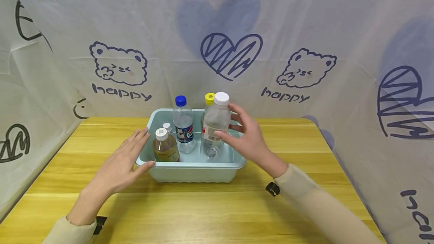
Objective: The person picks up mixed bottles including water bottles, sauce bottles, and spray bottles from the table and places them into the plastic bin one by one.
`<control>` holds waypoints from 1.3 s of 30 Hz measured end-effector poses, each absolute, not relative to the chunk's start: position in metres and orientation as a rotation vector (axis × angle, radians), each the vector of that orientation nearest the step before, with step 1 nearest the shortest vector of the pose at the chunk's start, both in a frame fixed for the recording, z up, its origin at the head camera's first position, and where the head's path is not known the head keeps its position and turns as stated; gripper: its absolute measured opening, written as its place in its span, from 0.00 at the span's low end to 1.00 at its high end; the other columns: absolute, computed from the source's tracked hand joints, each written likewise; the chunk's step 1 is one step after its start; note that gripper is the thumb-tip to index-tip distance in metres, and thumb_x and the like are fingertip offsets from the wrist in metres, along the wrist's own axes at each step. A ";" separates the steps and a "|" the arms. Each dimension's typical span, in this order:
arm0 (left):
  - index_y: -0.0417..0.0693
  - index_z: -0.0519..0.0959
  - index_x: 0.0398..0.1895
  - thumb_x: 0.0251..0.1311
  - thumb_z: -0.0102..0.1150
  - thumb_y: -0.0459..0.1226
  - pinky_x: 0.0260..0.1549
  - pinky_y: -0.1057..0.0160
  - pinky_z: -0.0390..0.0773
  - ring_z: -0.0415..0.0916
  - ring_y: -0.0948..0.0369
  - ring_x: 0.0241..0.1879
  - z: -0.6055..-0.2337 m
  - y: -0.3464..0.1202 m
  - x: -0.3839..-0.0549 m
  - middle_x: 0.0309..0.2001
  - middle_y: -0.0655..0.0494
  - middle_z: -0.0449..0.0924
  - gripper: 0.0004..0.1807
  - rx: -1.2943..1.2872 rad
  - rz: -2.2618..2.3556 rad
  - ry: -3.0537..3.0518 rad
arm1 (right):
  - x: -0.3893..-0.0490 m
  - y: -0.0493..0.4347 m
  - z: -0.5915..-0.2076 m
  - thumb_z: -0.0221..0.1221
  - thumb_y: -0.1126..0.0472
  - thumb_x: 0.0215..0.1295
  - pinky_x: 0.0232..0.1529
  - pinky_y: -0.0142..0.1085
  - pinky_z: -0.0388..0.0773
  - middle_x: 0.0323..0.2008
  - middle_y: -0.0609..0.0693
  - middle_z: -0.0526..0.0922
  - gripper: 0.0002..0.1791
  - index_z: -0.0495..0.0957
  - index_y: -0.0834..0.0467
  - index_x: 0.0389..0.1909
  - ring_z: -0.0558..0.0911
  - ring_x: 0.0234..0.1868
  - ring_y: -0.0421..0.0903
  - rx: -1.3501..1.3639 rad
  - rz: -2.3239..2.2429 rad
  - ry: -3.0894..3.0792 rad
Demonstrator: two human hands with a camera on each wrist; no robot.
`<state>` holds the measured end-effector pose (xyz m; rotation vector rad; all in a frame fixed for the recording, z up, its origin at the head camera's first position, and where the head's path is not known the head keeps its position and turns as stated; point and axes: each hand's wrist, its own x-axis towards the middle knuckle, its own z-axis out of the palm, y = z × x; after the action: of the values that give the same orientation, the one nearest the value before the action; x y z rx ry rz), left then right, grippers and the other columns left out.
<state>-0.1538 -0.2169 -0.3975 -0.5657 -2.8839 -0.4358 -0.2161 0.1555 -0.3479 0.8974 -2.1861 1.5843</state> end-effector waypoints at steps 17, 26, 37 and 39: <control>0.39 0.52 0.83 0.72 0.49 0.65 0.79 0.41 0.53 0.44 0.42 0.82 -0.397 -0.216 -0.153 0.84 0.45 0.44 0.51 -0.575 -0.448 -2.867 | -0.220 0.126 -0.354 0.75 0.69 0.58 0.62 0.47 0.82 0.69 0.59 0.72 0.44 0.63 0.60 0.72 0.79 0.65 0.59 0.931 1.681 -2.423; 0.39 0.52 0.83 0.72 0.49 0.65 0.79 0.40 0.53 0.44 0.42 0.82 -0.398 -0.217 -0.154 0.84 0.46 0.43 0.51 -0.580 -0.440 -2.863 | -0.230 0.120 -0.355 0.73 0.75 0.57 0.66 0.46 0.80 0.69 0.63 0.69 0.45 0.60 0.64 0.73 0.77 0.67 0.64 1.025 1.836 -2.466; 0.40 0.51 0.83 0.72 0.50 0.65 0.79 0.41 0.52 0.43 0.43 0.82 -0.399 -0.217 -0.155 0.84 0.45 0.44 0.51 -0.582 -0.436 -2.861 | -0.237 0.118 -0.360 0.72 0.78 0.55 0.67 0.46 0.77 0.71 0.64 0.68 0.45 0.59 0.65 0.72 0.74 0.70 0.64 1.132 1.873 -2.569; 0.40 0.51 0.83 0.72 0.50 0.65 0.79 0.41 0.52 0.43 0.43 0.82 -0.399 -0.217 -0.155 0.84 0.45 0.44 0.51 -0.583 -0.437 -2.857 | -0.238 0.118 -0.362 0.72 0.78 0.56 0.67 0.46 0.78 0.70 0.64 0.68 0.45 0.59 0.65 0.72 0.75 0.70 0.63 1.147 1.863 -2.585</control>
<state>-0.1547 -0.2170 -0.3994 -0.5832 -2.8574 -0.4366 -0.2384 0.1182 -0.3617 1.1465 -2.5849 1.8634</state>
